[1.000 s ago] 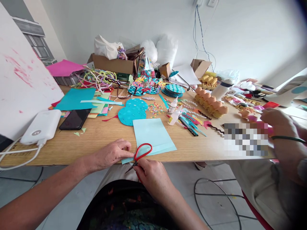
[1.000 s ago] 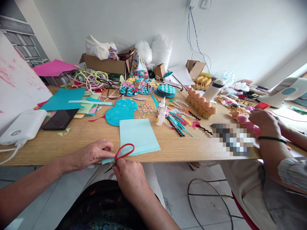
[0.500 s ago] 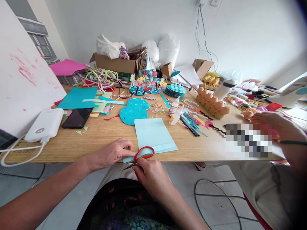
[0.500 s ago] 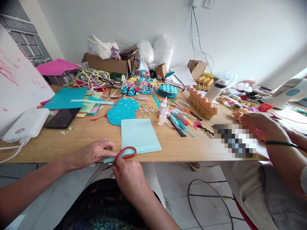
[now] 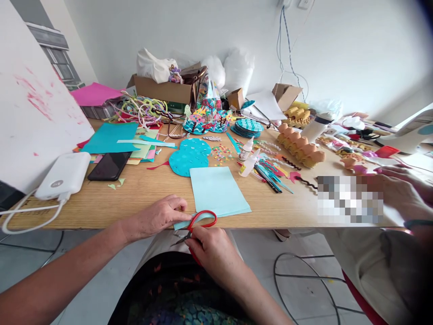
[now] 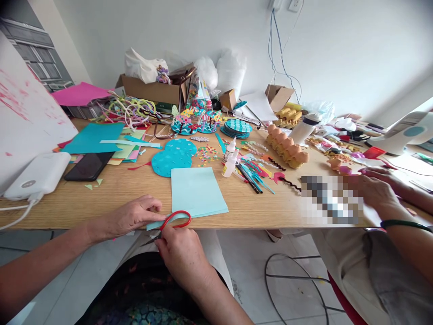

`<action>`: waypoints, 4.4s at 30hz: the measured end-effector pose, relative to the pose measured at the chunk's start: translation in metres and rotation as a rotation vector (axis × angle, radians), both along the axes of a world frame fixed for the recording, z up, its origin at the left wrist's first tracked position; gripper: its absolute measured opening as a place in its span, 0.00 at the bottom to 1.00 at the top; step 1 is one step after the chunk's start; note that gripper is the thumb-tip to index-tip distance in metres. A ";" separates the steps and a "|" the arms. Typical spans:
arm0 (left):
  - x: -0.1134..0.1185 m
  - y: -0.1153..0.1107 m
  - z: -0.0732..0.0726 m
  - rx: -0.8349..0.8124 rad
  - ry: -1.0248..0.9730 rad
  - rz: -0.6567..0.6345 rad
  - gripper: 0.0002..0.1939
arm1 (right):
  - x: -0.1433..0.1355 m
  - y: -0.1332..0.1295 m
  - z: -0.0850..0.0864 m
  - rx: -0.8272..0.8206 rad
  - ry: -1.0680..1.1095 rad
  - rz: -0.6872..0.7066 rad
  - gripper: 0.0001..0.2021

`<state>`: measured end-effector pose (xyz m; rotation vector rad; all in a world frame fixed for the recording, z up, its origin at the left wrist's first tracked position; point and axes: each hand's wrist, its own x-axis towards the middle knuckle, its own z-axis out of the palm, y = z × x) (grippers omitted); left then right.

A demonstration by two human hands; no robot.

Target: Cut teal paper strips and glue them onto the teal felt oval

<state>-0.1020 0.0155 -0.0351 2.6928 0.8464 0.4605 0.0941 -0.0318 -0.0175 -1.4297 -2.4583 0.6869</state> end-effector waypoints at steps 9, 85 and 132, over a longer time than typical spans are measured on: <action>0.001 -0.003 0.002 -0.014 -0.019 0.019 0.13 | 0.049 -0.012 0.011 0.032 0.136 -0.064 0.11; 0.001 0.044 0.065 -0.472 -0.976 0.758 0.15 | 0.072 0.099 0.021 -0.466 0.818 -0.213 0.14; 0.053 0.015 0.035 -0.690 -1.222 0.643 0.16 | 0.012 0.086 0.018 -0.589 1.021 -0.192 0.16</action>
